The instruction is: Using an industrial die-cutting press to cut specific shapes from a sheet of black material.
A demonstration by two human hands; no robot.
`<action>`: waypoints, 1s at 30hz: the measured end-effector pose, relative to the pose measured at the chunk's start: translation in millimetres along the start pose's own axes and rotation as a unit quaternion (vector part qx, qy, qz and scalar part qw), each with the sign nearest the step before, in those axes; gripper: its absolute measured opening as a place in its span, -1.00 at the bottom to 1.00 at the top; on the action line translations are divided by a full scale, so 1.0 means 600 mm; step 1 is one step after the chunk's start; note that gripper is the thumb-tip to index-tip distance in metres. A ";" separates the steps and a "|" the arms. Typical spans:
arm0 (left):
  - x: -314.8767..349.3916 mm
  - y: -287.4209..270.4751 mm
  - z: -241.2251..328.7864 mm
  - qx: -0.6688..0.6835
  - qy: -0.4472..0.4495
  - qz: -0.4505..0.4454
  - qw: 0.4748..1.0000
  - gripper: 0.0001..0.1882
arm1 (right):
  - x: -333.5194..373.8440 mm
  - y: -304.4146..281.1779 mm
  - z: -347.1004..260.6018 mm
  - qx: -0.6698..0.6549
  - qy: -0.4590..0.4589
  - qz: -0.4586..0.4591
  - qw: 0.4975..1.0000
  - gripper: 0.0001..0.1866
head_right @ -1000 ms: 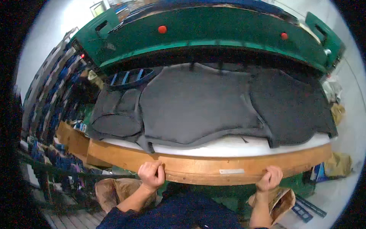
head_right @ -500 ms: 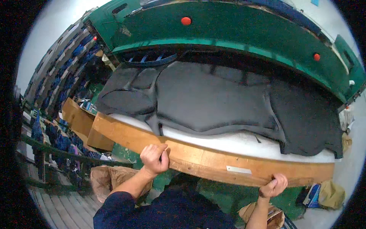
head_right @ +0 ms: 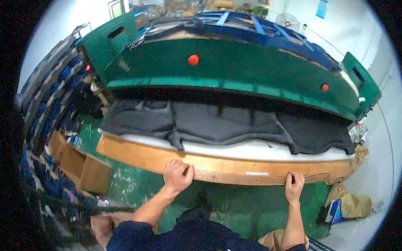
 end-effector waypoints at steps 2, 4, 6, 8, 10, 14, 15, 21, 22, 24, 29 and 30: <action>-0.003 0.022 -0.008 0.014 -0.005 -0.015 1.000 -0.85 | -0.010 0.009 0.014 -0.003 0.022 -0.007 1.000 -0.93; -0.005 0.030 -0.001 0.025 -0.010 -0.050 0.998 -0.89 | -0.006 0.010 0.027 0.004 0.014 0.013 1.000 -0.93; -0.009 0.037 0.000 0.025 0.011 -0.084 0.996 -0.88 | -0.025 0.012 0.044 0.003 0.040 -0.020 0.999 -0.90; -0.018 0.045 -0.028 0.050 -0.004 -0.129 0.990 -0.89 | -0.048 0.042 0.055 -0.075 0.175 -0.153 0.970 -0.81; -0.072 0.044 -0.042 0.067 0.009 -0.127 0.990 -0.88 | -0.116 0.034 0.062 -0.095 0.134 -0.114 0.980 -0.78; -0.291 0.028 -0.022 0.045 0.136 0.038 0.989 -0.80 | -0.319 -0.016 0.021 -0.105 -0.006 0.024 0.994 -0.90; -0.343 0.047 -0.027 0.041 0.125 0.020 0.991 -0.80 | -0.371 -0.023 0.021 -0.069 -0.014 0.038 0.997 -0.89; -0.504 0.134 -0.084 -0.021 0.068 -0.005 0.997 -0.81 | -0.614 0.033 0.177 -0.056 -0.020 0.122 0.991 -0.81; -0.508 0.135 -0.079 -0.032 0.099 0.019 0.994 -0.83 | -0.628 0.038 0.176 -0.023 -0.067 0.164 0.984 -0.80; -0.506 0.141 -0.073 -0.057 0.114 0.031 0.991 -0.84 | -0.633 0.064 0.208 0.047 0.013 0.170 0.984 -0.85; -0.507 0.137 -0.051 -0.097 0.101 0.014 0.990 -0.83 | -0.626 0.059 0.181 0.069 0.004 0.189 0.980 -0.85; -0.508 0.140 -0.055 -0.104 0.088 0.008 0.991 -0.82 | -0.626 0.059 0.170 0.074 -0.004 0.195 0.978 -0.85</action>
Point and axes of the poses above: each hand's wrist, its own x-axis away from the middle knuckle, its own y-axis out of the palm, z = x × y, the point moved 8 cm from there along -x, towards the middle knuckle, and after that the axes turned 1 degree about y, right-handed, at the moved point
